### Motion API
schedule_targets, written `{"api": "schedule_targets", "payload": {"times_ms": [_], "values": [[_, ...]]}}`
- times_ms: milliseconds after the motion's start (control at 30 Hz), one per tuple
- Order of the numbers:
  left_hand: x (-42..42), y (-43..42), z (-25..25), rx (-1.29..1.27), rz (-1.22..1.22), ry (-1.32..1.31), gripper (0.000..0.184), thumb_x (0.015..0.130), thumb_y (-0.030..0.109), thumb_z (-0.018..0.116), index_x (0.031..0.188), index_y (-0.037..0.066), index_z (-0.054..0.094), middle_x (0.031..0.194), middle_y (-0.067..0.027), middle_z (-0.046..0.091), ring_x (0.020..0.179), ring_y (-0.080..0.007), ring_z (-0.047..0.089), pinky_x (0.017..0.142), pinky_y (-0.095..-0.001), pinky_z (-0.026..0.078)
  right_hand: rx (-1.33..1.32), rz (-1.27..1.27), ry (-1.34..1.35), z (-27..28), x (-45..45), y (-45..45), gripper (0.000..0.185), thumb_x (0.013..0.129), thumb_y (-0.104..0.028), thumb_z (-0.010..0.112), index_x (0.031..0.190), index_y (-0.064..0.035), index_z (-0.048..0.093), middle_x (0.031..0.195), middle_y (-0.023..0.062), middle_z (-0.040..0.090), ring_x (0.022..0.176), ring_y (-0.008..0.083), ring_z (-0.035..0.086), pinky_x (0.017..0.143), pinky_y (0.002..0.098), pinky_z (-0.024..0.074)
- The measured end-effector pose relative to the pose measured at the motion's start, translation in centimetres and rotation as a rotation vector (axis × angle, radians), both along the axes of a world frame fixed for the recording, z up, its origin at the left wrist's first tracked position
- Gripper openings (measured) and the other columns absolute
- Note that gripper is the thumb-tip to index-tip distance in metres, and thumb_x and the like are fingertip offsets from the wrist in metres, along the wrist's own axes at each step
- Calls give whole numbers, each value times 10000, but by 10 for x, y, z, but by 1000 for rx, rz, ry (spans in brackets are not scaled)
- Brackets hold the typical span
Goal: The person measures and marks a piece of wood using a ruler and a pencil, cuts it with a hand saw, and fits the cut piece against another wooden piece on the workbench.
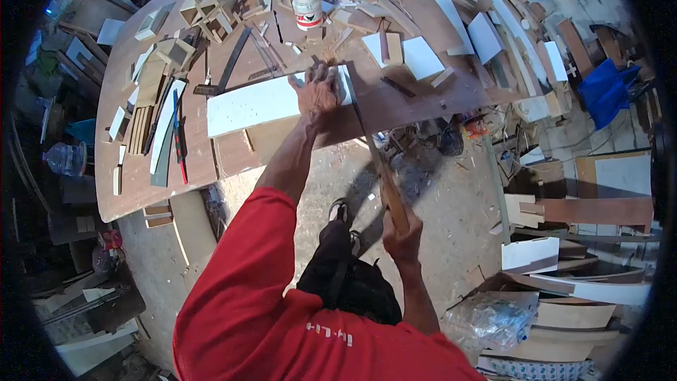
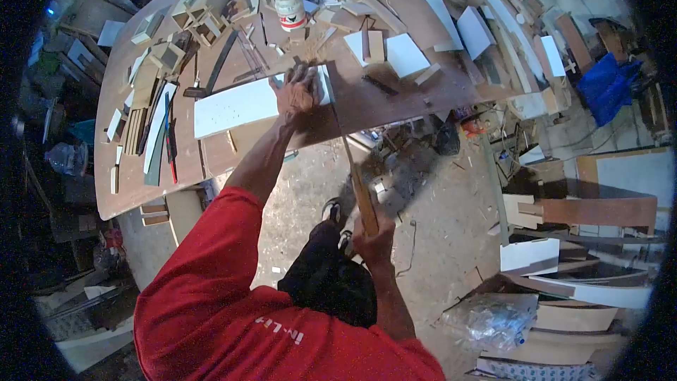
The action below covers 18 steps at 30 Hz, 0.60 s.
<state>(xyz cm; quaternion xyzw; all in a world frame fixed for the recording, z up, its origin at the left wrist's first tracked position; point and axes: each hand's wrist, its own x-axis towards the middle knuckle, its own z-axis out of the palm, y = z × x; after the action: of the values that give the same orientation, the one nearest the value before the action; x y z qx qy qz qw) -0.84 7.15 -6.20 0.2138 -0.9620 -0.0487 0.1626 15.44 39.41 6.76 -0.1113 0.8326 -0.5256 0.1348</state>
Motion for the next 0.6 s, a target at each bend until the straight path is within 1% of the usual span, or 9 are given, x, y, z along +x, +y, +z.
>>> {"api": "schedule_targets", "payload": {"times_ms": [67,100,233,300,333,400,433,533,600], "values": [[1,-1,8,48,7,-60,463,885,386,461,1322,261,545,1427,-25,473,1344,-274,382,1061,-716,69,235,102,-199,0,-5,1,372,819,13,544,1188,57,574,990,234,667,867,308,679,753,353,514],[1,-1,4,14,5,-68,476,879,377,465,1336,260,528,1445,-21,449,1354,-275,364,1053,-722,92,2,-13,-78,20,13,1,356,821,7,546,1173,57,577,972,231,667,863,298,678,755,351,512],[1,1,10,30,6,-135,488,873,365,464,1349,267,512,1467,-11,414,1365,-259,348,1043,-733,101,6,-8,65,18,25,11,357,831,3,539,1180,69,571,1026,235,662,965,280,674,813,350,514],[0,-1,8,53,4,-104,492,870,363,466,1350,266,511,1467,-12,415,1365,-258,348,1044,-733,100,315,24,-409,7,-15,-16,371,834,18,527,1199,72,565,1077,226,657,1026,286,658,848,351,508],[-2,-2,8,82,4,-78,496,866,362,468,1351,266,510,1468,-12,415,1364,-257,349,1045,-733,99,310,20,-404,8,-11,-13,371,834,18,527,1199,72,565,1077,226,657,1026,286,658,848,351,508],[5,6,6,84,10,-100,494,875,388,469,1352,266,514,1463,-19,429,1359,-263,364,1059,-716,79,-9,-11,-65,19,21,8,358,844,-1,534,1194,62,572,1041,220,668,968,270,673,811,342,516],[-1,1,12,68,29,-94,494,883,413,470,1352,266,519,1457,-26,442,1355,-268,378,1073,-700,59,-1,50,187,28,30,14,338,852,-22,549,1178,62,578,988,204,678,893,247,681,762,336,521],[-2,-2,-4,37,20,-22,490,887,429,466,1337,249,538,1454,-27,448,1357,-265,377,1072,-700,58,-14,-12,-35,5,17,6,348,843,-23,541,1178,63,575,969,198,681,854,266,683,748,347,524],[1,1,12,48,-10,-81,478,896,413,454,1333,242,543,1460,-34,442,1368,-268,363,1069,-706,51,194,86,-158,-7,2,4,380,822,-4,530,1194,69,565,982,200,680,871,281,683,761,347,524]]}}
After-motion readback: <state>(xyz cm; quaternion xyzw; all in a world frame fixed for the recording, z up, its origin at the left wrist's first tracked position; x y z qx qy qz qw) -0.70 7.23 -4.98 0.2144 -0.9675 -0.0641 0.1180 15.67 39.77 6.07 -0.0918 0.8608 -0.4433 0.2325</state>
